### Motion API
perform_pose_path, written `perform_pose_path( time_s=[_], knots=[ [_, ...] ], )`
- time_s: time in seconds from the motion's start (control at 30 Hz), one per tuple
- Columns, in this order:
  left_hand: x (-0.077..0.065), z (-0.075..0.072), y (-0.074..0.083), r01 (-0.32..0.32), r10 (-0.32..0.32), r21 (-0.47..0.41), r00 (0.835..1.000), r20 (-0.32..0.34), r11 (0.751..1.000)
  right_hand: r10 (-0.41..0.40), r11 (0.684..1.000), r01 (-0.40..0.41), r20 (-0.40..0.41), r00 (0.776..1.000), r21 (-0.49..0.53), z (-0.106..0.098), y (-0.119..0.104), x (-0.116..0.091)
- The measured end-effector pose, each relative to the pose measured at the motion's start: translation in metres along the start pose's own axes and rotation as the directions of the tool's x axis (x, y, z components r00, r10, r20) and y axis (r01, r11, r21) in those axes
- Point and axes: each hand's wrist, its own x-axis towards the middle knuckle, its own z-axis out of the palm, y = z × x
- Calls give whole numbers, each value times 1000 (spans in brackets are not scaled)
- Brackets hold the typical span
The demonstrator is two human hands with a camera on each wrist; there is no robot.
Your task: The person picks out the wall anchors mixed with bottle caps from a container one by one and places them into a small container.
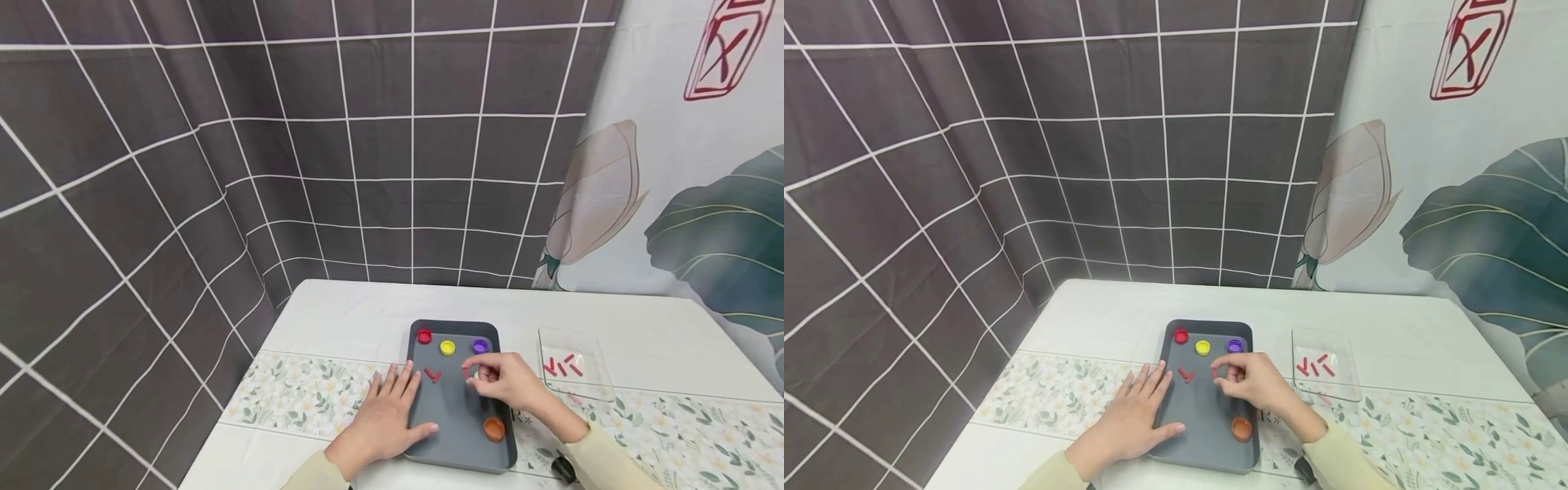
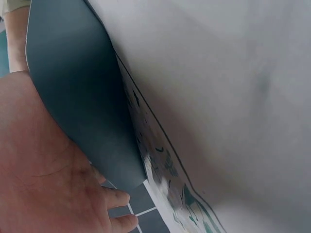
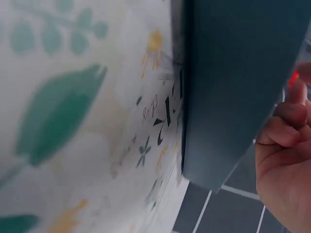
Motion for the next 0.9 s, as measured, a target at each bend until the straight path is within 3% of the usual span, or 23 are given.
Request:
perform_pose_path(
  time_s=[0.2,0.43,0.57,0.9],
  knots=[
    [-1,-1,0,-1,1,-10,1000,-3,1000,112,988,-94,-151,982,122,-23,3,-19],
    [-1,0,0,-8,8,-15,1000,-10,1000,161,985,-135,-281,946,110,-59,15,-44],
    [-1,1,-1,-16,16,-17,1000,-17,1000,222,975,-197,-333,917,107,-80,19,-58],
    [-1,1,-1,-6,6,-5,1000,-18,1000,292,955,-287,-402,868,75,-120,35,-79]
  ],
)
